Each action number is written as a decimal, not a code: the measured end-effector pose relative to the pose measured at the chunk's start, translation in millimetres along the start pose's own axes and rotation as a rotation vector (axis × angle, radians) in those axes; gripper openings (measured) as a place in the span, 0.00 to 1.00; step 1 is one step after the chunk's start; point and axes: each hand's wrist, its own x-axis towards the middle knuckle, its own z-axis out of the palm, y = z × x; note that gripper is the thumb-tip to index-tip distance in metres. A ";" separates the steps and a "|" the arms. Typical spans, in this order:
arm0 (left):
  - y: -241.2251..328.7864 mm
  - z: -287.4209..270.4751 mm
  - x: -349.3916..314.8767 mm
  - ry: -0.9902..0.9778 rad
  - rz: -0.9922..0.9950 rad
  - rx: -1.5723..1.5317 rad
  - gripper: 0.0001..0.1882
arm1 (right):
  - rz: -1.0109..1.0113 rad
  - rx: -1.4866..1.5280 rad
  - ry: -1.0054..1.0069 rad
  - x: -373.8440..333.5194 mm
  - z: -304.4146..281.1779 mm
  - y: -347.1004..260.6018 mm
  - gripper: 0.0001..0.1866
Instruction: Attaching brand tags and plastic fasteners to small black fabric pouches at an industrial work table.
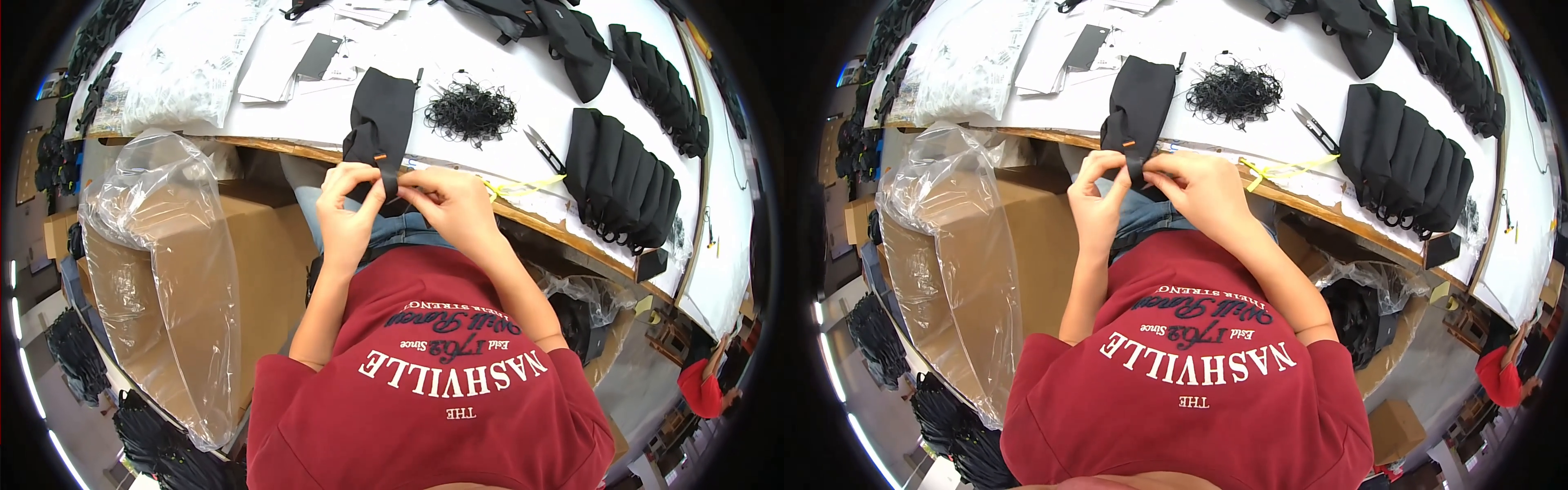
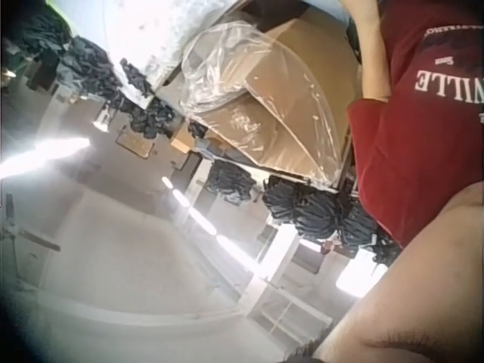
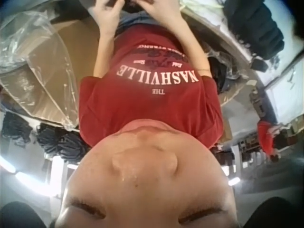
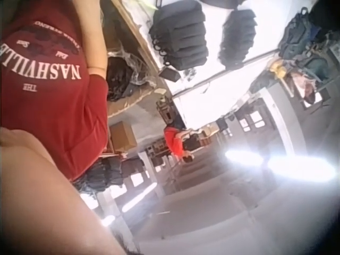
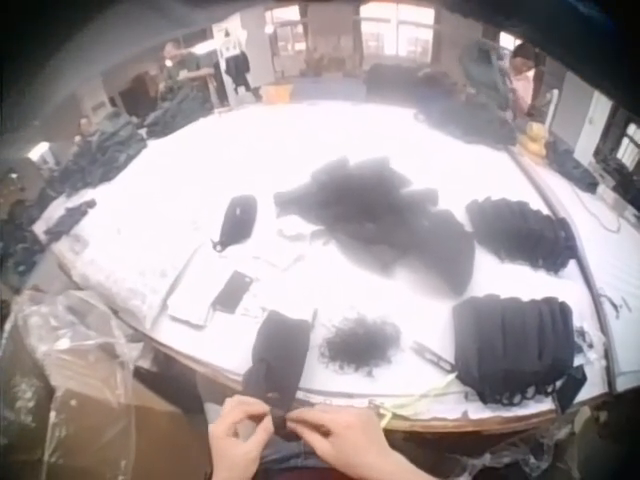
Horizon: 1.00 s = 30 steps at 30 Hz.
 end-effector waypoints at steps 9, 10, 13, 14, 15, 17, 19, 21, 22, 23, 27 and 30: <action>31.6 -14.5 -1.9 0.004 -0.218 -0.478 0.03 | 0.183 0.822 -0.052 -10.4 -35.5 4.7 0.06; 32.5 -13.3 -2.9 -0.023 -0.209 -0.396 0.03 | 0.206 0.824 -0.084 -10.8 -38.5 1.5 0.07; 32.8 -8.4 -3.7 -0.077 -0.140 -0.277 0.03 | 0.161 0.896 -0.035 -10.8 -31.1 -5.1 0.09; 32.4 -6.4 -3.3 -0.101 -0.079 -0.239 0.02 | 0.163 0.897 -0.034 -11.0 -29.3 -6.2 0.09; 32.0 -4.6 -2.8 -0.125 -0.018 -0.199 0.02 | 0.177 0.913 -0.026 -11.1 -26.9 -6.6 0.09; 33.4 -2.6 -0.7 -0.121 -0.014 -0.192 0.01 | 0.192 0.931 -0.019 -11.1 -23.9 -5.4 0.09; 36.0 -3.0 1.7 -0.193 0.101 -0.023 0.02 | 0.250 0.930 -0.037 -11.8 -21.3 -1.9 0.07; 37.7 -2.1 2.9 -0.206 0.112 0.027 0.02 | 0.242 0.931 -0.012 -12.7 -16.1 -1.3 0.06; 38.0 -1.4 3.4 -0.217 0.122 0.076 0.03 | 0.234 0.930 0.012 -12.6 -14.5 -1.5 0.06; 37.3 -0.8 3.5 -0.218 0.121 0.076 0.03 | 0.235 0.931 0.013 -12.3 -14.2 -2.1 0.06; 35.5 0.0 2.7 -0.234 0.137 0.096 0.03 | 0.280 0.901 -0.009 -11.7 -16.8 -2.9 0.06; 34.7 -0.5 2.6 -0.250 0.137 0.102 0.03 | 0.281 0.838 -0.017 -11.0 -15.9 1.9 0.06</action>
